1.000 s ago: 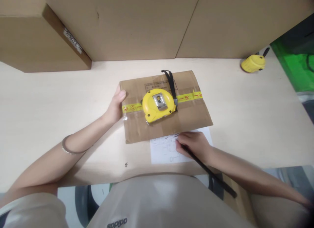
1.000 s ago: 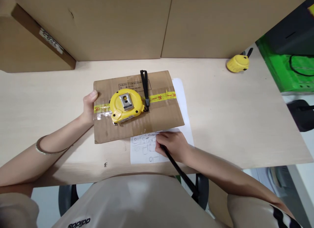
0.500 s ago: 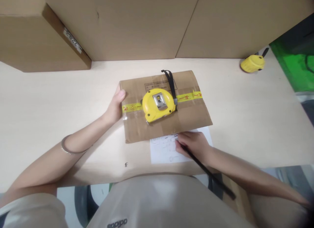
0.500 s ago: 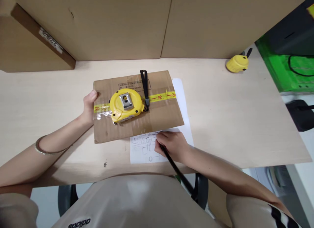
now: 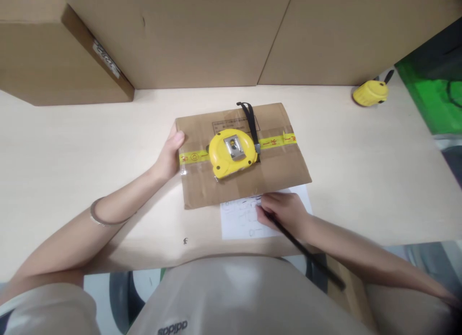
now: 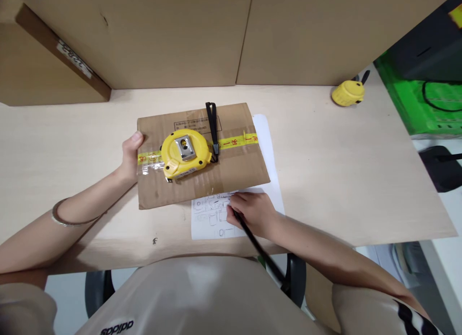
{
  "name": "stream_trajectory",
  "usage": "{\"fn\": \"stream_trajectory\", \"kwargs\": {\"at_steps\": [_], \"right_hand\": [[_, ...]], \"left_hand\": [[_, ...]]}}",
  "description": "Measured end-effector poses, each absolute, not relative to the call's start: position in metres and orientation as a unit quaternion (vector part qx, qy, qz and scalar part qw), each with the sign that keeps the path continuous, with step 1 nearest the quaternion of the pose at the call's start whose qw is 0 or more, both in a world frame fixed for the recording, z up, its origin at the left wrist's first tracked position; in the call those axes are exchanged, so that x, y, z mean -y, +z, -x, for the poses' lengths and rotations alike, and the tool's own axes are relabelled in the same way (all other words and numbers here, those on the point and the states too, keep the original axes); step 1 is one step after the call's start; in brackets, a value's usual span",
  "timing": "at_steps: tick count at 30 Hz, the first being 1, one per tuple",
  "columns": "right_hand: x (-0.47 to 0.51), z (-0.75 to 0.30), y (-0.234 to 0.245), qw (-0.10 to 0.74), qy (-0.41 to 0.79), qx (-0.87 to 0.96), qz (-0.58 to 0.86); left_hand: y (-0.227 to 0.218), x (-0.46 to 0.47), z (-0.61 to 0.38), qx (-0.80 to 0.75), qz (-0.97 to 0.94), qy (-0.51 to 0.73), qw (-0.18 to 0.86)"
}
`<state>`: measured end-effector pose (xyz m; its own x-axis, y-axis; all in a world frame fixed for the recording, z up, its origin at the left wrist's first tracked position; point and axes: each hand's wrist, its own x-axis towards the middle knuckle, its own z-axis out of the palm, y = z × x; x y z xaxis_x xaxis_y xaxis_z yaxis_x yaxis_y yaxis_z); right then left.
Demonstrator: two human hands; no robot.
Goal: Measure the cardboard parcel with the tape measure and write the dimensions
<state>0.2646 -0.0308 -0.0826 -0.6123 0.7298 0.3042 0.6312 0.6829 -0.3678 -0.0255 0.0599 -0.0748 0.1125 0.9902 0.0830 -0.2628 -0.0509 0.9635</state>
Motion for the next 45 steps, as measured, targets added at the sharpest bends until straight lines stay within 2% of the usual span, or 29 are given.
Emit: {"fn": "stream_trajectory", "kwargs": {"at_steps": [24,34,42,45], "right_hand": [[0.030,-0.266,-0.085,0.205,0.097,0.895,0.385],[0.027,-0.266,-0.084,0.186,0.092,0.904,0.374],[0.023,-0.281,-0.060,0.124,0.133,0.918,0.352],[0.028,-0.287,-0.041,0.054,0.102,0.909,0.401]], "left_hand": [[-0.061,-0.057,0.019,-0.412,-0.454,0.532,0.584],[-0.059,-0.057,0.020,-0.372,-0.456,0.522,0.617],[-0.063,-0.056,0.020,-0.405,-0.469,0.527,0.581],[-0.064,-0.057,0.021,-0.408,-0.468,0.533,0.575]]}}
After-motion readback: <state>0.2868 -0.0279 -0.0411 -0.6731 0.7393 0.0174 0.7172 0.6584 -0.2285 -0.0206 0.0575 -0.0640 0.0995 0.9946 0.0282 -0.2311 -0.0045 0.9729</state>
